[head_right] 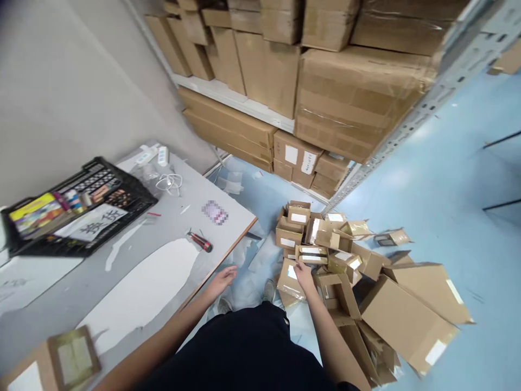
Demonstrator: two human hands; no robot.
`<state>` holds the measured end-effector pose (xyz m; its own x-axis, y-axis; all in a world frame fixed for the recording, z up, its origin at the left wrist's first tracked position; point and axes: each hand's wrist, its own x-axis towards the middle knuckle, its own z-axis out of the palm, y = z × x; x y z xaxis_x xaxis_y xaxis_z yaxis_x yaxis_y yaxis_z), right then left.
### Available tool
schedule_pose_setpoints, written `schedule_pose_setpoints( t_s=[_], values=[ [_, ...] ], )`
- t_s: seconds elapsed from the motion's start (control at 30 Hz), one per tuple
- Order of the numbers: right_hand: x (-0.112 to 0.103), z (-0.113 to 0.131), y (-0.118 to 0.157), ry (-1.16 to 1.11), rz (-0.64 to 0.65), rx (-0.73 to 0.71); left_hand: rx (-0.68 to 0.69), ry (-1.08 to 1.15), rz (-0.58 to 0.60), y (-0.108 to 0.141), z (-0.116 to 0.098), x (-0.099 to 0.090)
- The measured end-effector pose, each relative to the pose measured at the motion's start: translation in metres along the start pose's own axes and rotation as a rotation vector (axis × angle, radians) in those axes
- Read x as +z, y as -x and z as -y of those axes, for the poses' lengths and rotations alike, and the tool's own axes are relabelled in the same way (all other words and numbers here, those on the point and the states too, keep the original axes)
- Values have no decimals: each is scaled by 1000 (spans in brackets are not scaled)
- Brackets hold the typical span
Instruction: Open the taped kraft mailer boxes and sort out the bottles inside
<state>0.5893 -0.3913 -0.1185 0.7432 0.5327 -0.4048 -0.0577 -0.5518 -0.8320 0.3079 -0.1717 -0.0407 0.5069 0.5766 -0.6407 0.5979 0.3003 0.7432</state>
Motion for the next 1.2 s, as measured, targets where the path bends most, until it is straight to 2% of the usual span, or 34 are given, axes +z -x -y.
schedule_pose_setpoints(
  t_s=[0.2,0.37,0.6,0.77,0.87,1.03,1.2],
  values=[
    [53,50,-5,16,183,-98,-29,122,-160,43,38,-36],
    [122,86,21,23,352,-180,-9,297,-301,93,81,-81],
    [240,123,99,72,625,-271,-41,577,-558,165,161,-143],
    [322,136,167,143,815,-329,-60,784,-709,218,228,-181],
    [368,143,204,192,908,-370,-57,872,-809,246,260,-202],
    [442,165,256,318,1046,-430,-46,1017,-961,280,294,-231],
    [527,207,291,414,1194,-586,-53,1186,-1105,292,316,-252]
  ],
)
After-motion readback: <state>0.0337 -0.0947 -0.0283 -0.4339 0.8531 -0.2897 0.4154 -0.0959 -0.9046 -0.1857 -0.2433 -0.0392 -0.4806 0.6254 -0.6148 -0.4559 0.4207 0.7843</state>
